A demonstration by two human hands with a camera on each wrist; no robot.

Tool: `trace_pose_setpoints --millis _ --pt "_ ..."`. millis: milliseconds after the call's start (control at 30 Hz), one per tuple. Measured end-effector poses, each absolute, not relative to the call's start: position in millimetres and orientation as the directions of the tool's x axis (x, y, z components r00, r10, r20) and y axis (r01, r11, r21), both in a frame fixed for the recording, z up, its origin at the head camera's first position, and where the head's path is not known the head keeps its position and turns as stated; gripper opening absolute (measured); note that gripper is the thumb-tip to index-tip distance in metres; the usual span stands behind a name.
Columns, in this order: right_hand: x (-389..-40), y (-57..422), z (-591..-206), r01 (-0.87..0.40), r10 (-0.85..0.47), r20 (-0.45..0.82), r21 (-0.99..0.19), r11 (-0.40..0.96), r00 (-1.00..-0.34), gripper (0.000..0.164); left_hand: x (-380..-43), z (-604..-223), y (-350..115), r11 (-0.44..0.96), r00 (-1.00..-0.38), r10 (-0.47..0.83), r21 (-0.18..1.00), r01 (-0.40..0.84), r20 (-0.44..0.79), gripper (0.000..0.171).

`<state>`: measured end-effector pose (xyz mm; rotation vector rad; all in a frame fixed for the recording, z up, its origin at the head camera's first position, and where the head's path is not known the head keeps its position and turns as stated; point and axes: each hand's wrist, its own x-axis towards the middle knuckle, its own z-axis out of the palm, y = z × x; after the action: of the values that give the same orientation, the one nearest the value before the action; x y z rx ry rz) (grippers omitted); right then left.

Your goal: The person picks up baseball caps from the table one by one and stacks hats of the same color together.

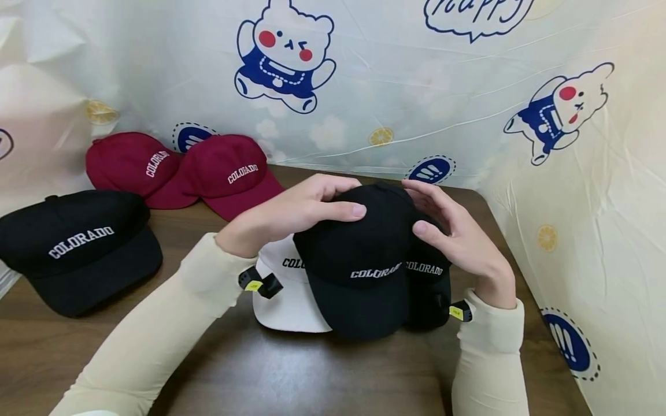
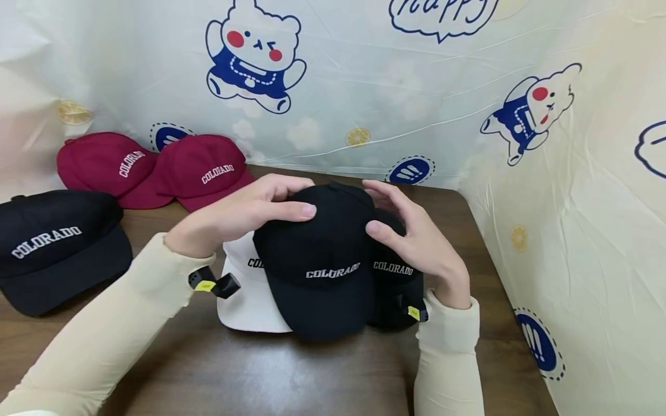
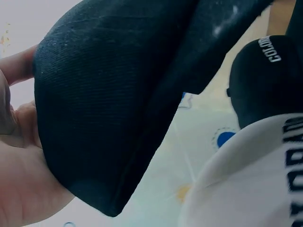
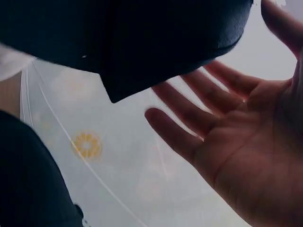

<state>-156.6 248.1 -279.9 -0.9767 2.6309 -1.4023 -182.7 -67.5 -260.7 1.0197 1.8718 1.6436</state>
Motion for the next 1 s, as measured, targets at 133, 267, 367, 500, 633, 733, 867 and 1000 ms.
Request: trace_pose_setpoints --millis 133,267,367,500,633,733,867,1000 --pt "-159 263 -282 -0.477 -0.546 0.21 -0.778 0.408 -0.811 0.053 -189 -269 -51 0.0 -0.609 0.781 0.975 0.223 0.139 0.027" --pt "-162 276 -285 -0.445 -0.551 0.164 -0.788 0.425 -0.818 0.034 -192 -275 -37 0.018 -0.619 0.779 0.983 0.185 0.102 0.026" --pt "-163 285 -288 -0.43 -0.545 0.157 -0.801 0.417 -0.823 0.022 -194 -280 -29 0.048 -0.632 0.772 0.986 0.162 0.066 0.025" --pt "-165 293 -291 -0.422 -0.552 0.159 -0.819 0.389 -0.818 0.018 -197 -287 -23 0.096 -0.65 0.76 0.984 0.151 0.026 0.023" --pt "-166 299 -291 -0.408 -0.561 0.146 -0.832 0.376 -0.815 0.017 -198 -290 -20 0.146 -0.669 0.743 0.976 0.162 0.0 0.024" --pt "-166 304 -292 -0.405 -0.563 0.149 -0.839 0.364 -0.813 0.017 -198 -290 -17 0.169 -0.679 0.734 0.971 0.167 -0.011 0.024" --pt "-164 311 -292 -0.394 -0.546 0.15 -0.844 0.364 -0.824 0.018 -198 -290 -12 0.182 -0.684 0.73 0.969 0.168 -0.019 0.023" --pt "-159 321 -290 -0.369 -0.505 0.137 -0.842 0.394 -0.852 0.018 -199 -290 -6 0.177 -0.681 0.732 0.971 0.162 -0.02 0.025"
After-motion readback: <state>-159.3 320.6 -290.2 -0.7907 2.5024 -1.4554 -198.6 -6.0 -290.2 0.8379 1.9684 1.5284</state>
